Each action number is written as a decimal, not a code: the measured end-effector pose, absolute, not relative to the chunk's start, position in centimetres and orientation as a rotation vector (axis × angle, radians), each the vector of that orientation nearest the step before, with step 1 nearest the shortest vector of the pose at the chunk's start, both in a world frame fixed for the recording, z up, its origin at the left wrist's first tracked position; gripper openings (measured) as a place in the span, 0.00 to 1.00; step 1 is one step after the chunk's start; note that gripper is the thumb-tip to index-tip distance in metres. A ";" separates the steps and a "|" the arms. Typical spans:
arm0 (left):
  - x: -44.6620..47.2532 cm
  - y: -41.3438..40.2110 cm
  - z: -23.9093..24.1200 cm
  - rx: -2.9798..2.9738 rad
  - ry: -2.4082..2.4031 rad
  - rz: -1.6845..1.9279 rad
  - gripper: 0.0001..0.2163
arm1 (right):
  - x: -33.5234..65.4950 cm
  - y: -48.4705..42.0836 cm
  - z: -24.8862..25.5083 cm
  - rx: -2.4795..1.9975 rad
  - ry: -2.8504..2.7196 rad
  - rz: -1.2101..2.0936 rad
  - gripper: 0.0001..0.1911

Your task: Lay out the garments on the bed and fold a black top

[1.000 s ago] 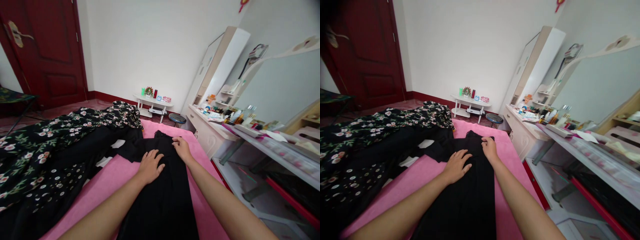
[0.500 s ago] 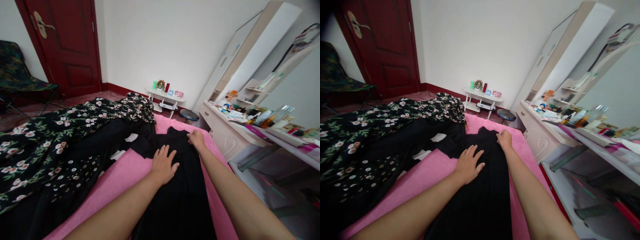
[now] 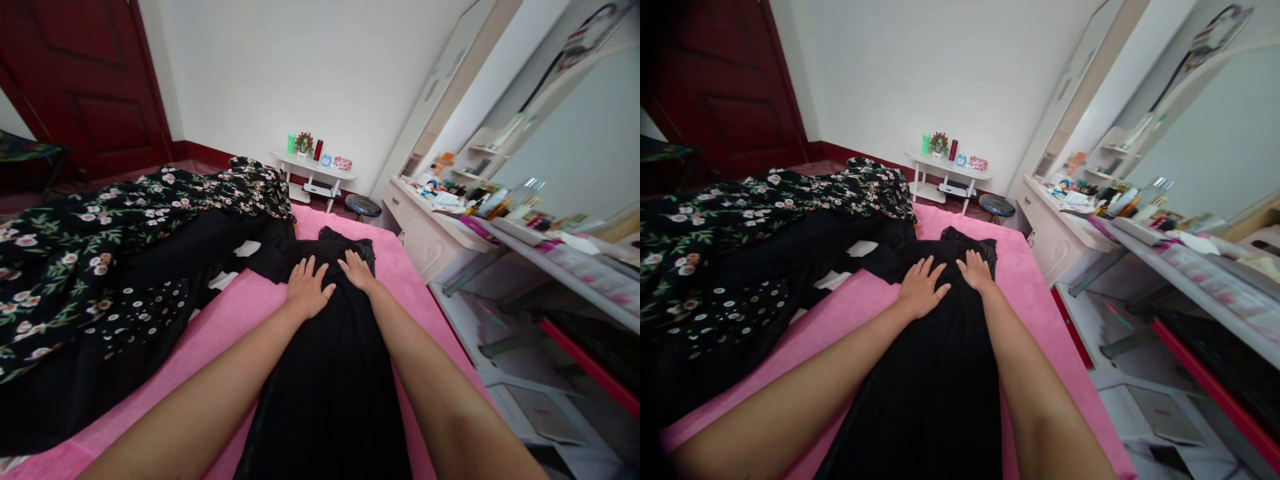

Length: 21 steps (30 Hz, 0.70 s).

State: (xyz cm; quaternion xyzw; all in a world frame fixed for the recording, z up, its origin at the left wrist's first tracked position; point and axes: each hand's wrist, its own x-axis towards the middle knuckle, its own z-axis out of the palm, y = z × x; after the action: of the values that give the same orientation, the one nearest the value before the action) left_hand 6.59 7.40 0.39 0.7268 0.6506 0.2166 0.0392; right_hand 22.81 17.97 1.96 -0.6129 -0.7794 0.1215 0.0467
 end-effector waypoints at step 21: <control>7.0 2.5 2.4 2.432 1.021 1.095 0.08 | 29.5 -14.8 6.8 -1.350 -2.071 0.826 0.10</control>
State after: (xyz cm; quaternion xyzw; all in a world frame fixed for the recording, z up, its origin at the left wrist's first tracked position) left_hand 6.95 2.47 2.43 0.8431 0.3537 0.3793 0.1423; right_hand 29.48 -14.78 6.75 -0.4996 -0.7663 0.3056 0.2642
